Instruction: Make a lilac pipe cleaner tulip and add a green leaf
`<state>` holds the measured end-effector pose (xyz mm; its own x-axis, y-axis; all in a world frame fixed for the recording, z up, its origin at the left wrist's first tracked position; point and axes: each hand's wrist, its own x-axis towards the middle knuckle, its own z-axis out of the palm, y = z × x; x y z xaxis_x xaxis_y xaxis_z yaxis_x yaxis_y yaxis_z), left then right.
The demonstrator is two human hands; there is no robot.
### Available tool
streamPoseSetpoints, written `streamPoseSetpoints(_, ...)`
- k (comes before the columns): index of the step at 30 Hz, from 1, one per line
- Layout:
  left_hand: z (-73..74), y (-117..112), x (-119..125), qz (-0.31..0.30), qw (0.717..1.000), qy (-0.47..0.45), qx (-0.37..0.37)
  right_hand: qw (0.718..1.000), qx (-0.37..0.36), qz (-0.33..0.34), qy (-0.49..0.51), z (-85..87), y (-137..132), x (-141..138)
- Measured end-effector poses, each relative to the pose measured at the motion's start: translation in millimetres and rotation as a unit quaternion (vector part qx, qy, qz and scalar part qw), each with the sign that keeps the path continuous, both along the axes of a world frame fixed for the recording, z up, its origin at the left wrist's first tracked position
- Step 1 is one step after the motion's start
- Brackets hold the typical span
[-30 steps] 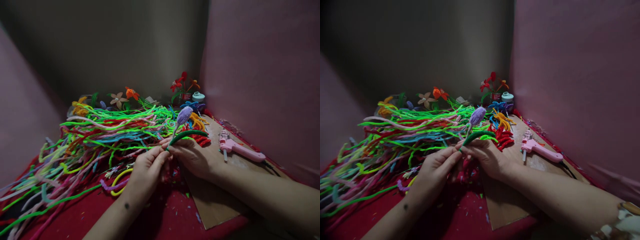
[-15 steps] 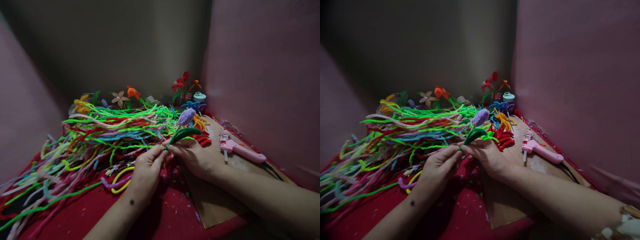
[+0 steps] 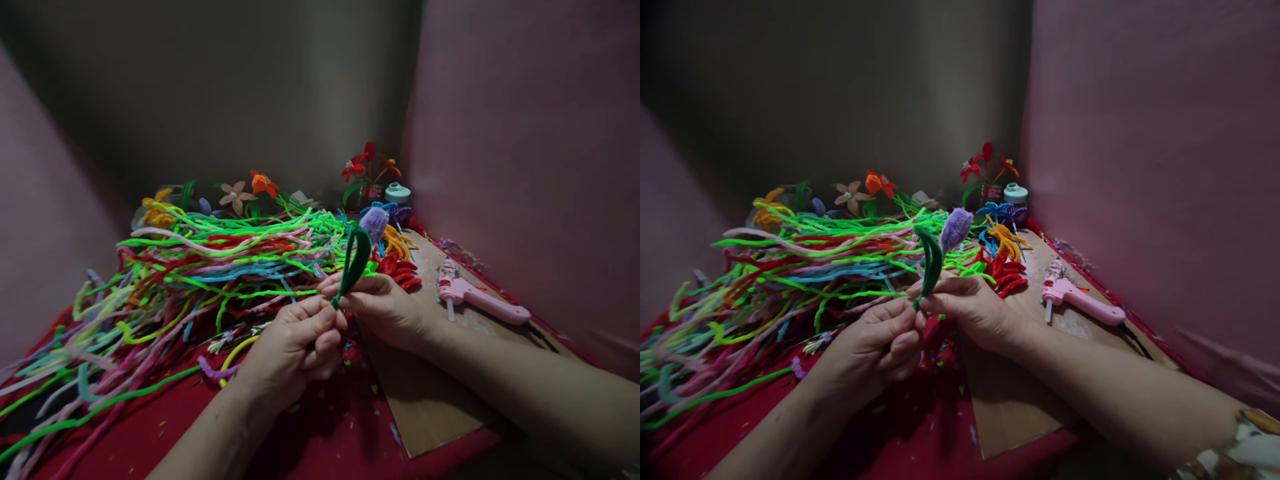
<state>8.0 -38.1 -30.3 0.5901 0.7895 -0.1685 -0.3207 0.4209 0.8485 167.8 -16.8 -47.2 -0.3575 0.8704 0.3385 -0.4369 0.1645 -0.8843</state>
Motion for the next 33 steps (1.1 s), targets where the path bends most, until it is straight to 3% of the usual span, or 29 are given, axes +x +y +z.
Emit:
streamPoseSetpoints(5, 3.5, 2.1, -1.7, -0.028, 0.999, 0.016, -0.002, 1.000, -0.028, 0.002, 0.002, 0.5, 0.3, -2.2)
streamPoseSetpoints(8, 4.2, 2.7, 1.7, 0.029, 0.981, 0.153, 0.117, 0.997, -0.070, -0.008, 0.017, -4.1, 1.1, -3.2)
streamPoseSetpoints(9, 2.8, 2.5, 3.0, 0.072, 0.952, 0.222, 0.196, 0.997, -0.075, -0.015, 0.019, -6.1, 1.4, -3.4)
streamPoseSetpoints(10, 0.4, 2.2, 4.1, 0.121, 0.903, 0.297, 0.286, 0.996, -0.078, -0.025, 0.023, -8.0, 1.8, -3.5)
streamPoseSetpoints(12, -6.4, 1.2, 5.2, 0.202, 0.772, 0.407, 0.444, 0.996, -0.082, -0.042, 0.021, -10.5, 2.2, -4.0)
streamPoseSetpoints(13, -10.0, 0.8, 5.2, 0.213, 0.717, 0.444, 0.493, 0.995, -0.080, -0.049, 0.019, -10.7, 2.2, -4.3)
streamPoseSetpoints(14, -13.2, 0.5, 4.7, 0.215, 0.679, 0.469, 0.523, 0.996, -0.076, -0.052, 0.014, -10.2, 1.9, -4.8)
streamPoseSetpoints(16, -16.6, 0.5, 3.1, 0.213, 0.658, 0.466, 0.553, 0.997, -0.057, -0.047, -0.001, -7.6, 1.0, -5.9)
streamPoseSetpoints(18, -15.6, 1.1, 1.8, 0.210, 0.686, 0.446, 0.535, 0.999, -0.038, -0.032, -0.018, -4.6, 0.1, -6.4)
streamPoseSetpoints(23, -3.8, 2.1, 5.7, 0.203, 0.822, 0.346, 0.403, 0.999, -0.028, -0.039, -0.019, -5.3, -0.1, -4.2)
streamPoseSetpoints(25, 0.5, 1.6, 8.4, 0.201, 0.864, 0.304, 0.347, 0.998, -0.033, -0.042, -0.013, -7.8, 0.7, -3.0)
streamPoseSetpoints(28, 4.3, 0.0, 10.2, 0.191, 0.907, 0.273, 0.257, 0.998, -0.042, -0.048, -0.011, -9.7, 1.8, -2.2)
streamPoseSetpoints(33, 7.2, -1.8, 9.1, 0.141, 0.955, 0.203, 0.165, 0.998, -0.052, -0.045, 0.000, -6.3, 1.8, -2.5)
